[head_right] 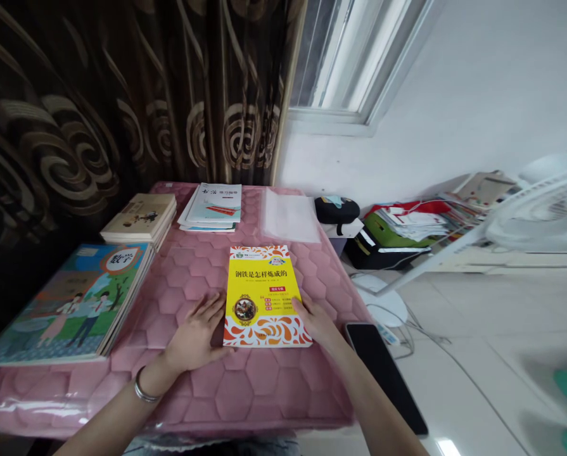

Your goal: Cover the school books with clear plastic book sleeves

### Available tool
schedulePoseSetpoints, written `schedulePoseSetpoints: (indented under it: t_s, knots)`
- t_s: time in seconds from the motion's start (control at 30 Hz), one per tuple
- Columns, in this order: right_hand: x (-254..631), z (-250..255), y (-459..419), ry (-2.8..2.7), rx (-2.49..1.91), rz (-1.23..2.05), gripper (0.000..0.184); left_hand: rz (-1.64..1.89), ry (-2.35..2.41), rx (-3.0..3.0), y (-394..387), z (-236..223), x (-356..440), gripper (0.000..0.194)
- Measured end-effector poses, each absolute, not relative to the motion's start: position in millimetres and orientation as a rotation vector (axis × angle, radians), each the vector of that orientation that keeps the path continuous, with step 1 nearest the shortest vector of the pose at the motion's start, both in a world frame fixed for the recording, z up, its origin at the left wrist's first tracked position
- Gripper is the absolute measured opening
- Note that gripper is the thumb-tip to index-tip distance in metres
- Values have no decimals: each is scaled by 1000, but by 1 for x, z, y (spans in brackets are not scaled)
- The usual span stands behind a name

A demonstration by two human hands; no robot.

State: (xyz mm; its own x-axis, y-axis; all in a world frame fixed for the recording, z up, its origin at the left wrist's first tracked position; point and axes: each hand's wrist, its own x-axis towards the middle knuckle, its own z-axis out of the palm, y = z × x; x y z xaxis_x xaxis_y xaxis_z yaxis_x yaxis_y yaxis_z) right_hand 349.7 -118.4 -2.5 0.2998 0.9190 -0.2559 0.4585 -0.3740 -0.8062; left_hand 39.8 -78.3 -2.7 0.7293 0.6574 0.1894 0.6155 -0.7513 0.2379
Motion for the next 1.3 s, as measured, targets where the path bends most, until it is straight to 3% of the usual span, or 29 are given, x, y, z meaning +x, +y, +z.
schedulePoseSetpoints:
  t_s: [0.7,0.9,1.3]
  knots:
    - [345,-11,-119,-1149,-1969,1054,48,374,978,2740,-79,-5,39,89]
    - [343,-18,-122,-1091,-1862,957,64,354,1007,2728,-80,-1,40,87]
    - [343,-15,-122,-1124,-1954,964,70,401,1071,2682,-82,-6,39,101]
